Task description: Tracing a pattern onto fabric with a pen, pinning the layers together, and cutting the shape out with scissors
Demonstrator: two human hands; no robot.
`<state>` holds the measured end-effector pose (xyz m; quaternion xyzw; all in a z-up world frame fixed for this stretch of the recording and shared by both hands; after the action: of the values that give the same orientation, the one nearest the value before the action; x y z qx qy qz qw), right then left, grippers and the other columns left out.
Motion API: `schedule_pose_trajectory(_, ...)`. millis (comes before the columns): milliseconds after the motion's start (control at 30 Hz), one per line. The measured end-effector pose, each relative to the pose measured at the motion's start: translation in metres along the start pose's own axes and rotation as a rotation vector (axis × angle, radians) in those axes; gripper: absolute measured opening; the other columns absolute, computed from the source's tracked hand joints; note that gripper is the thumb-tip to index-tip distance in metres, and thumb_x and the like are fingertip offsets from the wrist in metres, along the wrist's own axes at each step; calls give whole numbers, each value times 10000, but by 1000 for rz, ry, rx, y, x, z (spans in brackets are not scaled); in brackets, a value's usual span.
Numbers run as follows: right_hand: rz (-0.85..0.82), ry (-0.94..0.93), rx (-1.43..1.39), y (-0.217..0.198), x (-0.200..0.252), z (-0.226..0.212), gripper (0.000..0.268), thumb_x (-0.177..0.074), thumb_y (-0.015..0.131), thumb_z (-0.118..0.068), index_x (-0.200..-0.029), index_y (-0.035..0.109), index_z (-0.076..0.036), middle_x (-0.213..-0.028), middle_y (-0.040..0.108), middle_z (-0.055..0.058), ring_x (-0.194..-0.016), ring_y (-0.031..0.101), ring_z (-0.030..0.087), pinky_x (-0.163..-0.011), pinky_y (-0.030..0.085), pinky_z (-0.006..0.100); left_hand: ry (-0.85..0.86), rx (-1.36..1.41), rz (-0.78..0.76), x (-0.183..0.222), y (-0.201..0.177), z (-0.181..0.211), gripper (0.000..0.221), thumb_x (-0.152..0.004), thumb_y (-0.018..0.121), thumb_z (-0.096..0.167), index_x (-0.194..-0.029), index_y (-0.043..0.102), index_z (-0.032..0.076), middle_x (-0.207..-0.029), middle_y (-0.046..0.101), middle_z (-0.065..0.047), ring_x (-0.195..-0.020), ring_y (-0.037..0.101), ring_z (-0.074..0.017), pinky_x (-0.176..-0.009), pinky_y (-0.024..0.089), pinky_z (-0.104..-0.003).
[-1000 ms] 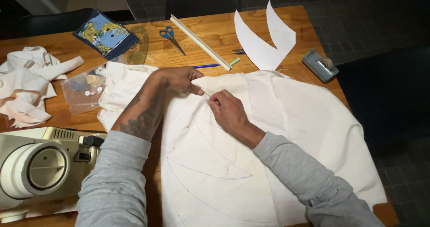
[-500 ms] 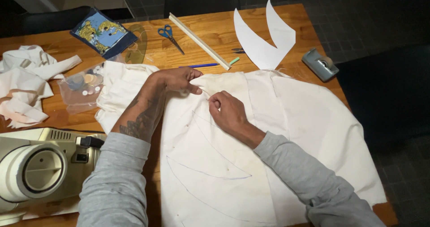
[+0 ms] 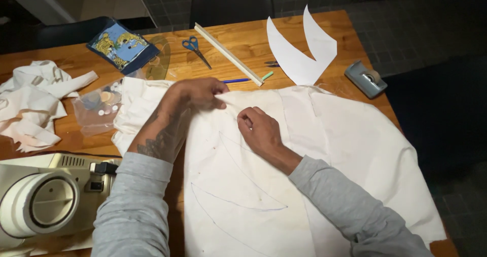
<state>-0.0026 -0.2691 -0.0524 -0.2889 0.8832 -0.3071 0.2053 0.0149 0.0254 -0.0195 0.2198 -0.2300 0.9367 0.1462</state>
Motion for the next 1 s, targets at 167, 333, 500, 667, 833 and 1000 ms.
schedule_pose_trajectory(167, 1, 17, 3, 3, 2, 4, 57, -1054, 753, -265, -1094, 760, -226, -854, 636, 6, -845, 784, 292, -814, 638, 471, -263, -433, 420, -71, -65, -67, 428, -745, 1087, 383, -1133, 909, 414, -1091, 883, 28, -1067, 862, -294, -849, 690, -436)
schedule_pose_trajectory(333, -7, 120, -144, 2, -1, 7, 121, -1042, 768, -231, -1149, 809, -191, -800, 668, 31, -752, 765, 285, -739, 627, 455, -139, -863, 728, -65, -75, -39, 584, -986, 827, 72, -1521, 778, 301, -1789, 510, 18, -1619, 488, -343, -1076, 657, -678)
schedule_pose_trajectory(500, 66, 242, -432, -6, -24, 32, 152, -1050, 745, -233, -1158, 831, -172, -846, 719, 10, -758, 679, 160, -705, 589, 342, -37, -807, 807, -94, -89, -101, 210, -1046, 847, 280, -1186, 915, 421, -1191, 814, 5, -1196, 810, -319, -975, 710, -491)
schedule_pose_trajectory(667, 170, 142, -392, -76, -27, 0, 142, -1017, 792, -125, -1141, 858, -106, -817, 708, 45, -708, 641, 125, -616, 551, 304, 211, -1026, 1197, -76, -47, -93, 175, -1116, 691, 202, -1112, 865, 218, -1044, 748, -131, -1045, 790, -343, -941, 618, -479)
schedule_pose_trajectory(833, -187, -108, 268, -72, -8, 36, 431, -1156, 676, -375, -1486, 768, -114, -1529, 755, 194, -1516, 658, 448, -1296, 448, 625, 110, -1214, 850, -53, -51, -66, 164, -1175, 665, 321, -1176, 639, 159, -1108, 798, -123, -1264, 709, -337, -1142, 370, -568)
schedule_pose_trajectory(1000, -414, -168, 455, -97, 28, 29, 960, -1146, 413, -768, -1816, 358, -82, -1917, 307, 177, -1798, 179, 385, -1412, 2, 695, 318, -931, 1094, 42, 26, 46, 32, -1132, 538, 107, -1157, 541, 127, -1004, 675, -165, -1094, 627, -382, -1074, 300, -587)
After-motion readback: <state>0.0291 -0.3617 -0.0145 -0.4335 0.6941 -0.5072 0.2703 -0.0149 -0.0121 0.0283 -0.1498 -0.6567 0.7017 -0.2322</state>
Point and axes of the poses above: each hand's wrist, its own x-axis away from the middle knuckle, its own y-axis out of the palm, z = x × y, the point moved 1 cm from there along -x, towards the middle knuckle
